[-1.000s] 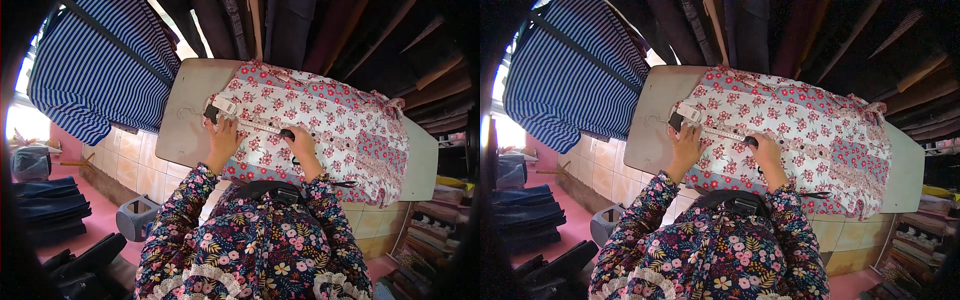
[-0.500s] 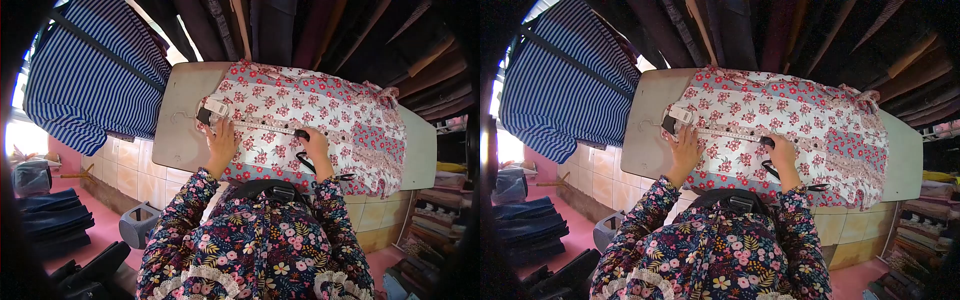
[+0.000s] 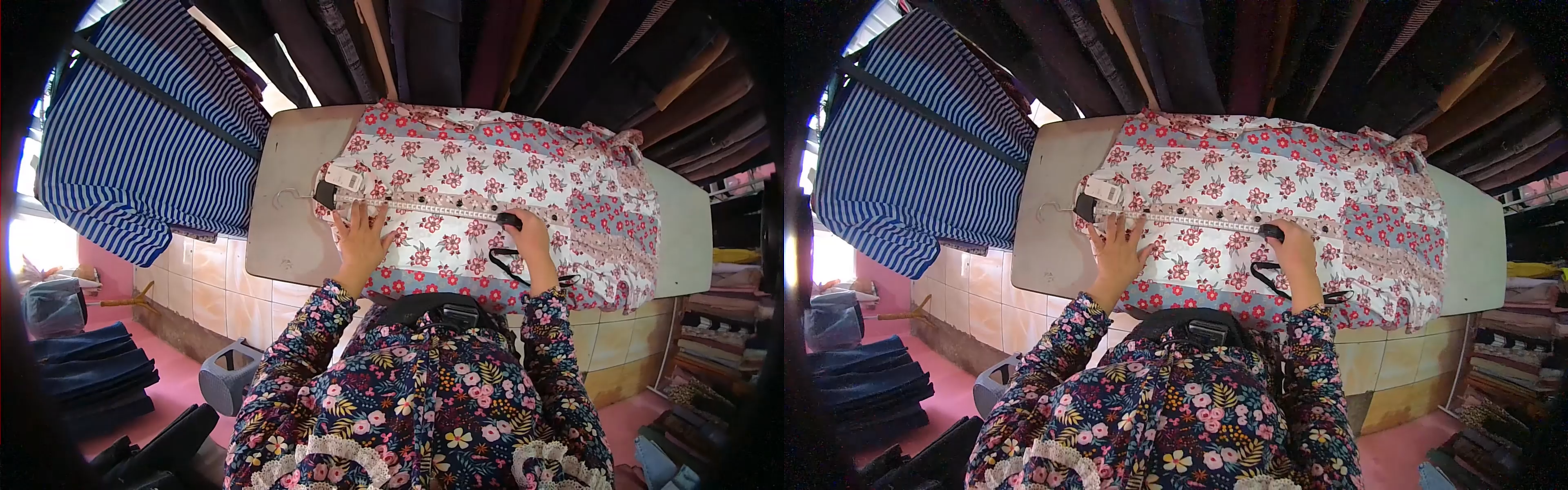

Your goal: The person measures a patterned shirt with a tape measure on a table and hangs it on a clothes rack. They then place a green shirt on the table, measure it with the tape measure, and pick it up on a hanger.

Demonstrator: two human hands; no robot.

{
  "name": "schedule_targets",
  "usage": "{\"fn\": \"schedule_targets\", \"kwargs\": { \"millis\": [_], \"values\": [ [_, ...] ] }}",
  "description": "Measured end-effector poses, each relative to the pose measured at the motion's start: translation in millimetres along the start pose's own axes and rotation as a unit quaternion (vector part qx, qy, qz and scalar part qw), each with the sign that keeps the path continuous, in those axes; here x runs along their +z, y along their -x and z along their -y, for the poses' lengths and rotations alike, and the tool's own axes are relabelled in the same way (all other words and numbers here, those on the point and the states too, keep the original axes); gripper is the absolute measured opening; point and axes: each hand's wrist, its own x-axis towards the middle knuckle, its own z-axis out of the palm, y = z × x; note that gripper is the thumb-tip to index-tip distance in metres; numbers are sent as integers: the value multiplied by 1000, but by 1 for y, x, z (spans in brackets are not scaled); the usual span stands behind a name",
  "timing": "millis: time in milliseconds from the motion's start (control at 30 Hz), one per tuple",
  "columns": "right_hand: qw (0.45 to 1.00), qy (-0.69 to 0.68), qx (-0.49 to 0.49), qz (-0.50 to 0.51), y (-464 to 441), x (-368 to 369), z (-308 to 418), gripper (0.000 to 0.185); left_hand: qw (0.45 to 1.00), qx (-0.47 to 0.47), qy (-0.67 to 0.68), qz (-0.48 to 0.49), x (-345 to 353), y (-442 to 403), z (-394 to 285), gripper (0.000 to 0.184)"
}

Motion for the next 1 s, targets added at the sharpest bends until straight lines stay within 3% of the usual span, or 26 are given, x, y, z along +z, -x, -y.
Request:
{"fn": "schedule_targets", "kwargs": {
  "millis": [267,433,533,567,667,833,1000],
  "values": [
    [999,25,36,-22,9,-18,-16,32,1000,-6,10,3,1,-5,-8,62],
    [999,28,40,-23,14,-29,-37,31,997,-13,-13,77,4,-8,-20,68],
    [998,29,48,-27,17,-36,-39,31,998,-4,-19,64,7,-6,-20,69],
    [995,-24,101,7,17,-40,-39,31,998,-3,-18,64,7,-5,-21,69],
    [998,23,50,-22,17,-39,-53,31,998,-13,-24,55,3,-4,-23,66],
    [998,17,59,-18,18,-52,-61,31,1000,-13,23,14,-2,-2,-30,57],
    [998,24,54,-13,17,-62,-80,32,998,-34,32,32,-8,-6,-39,52]
  ]
}}
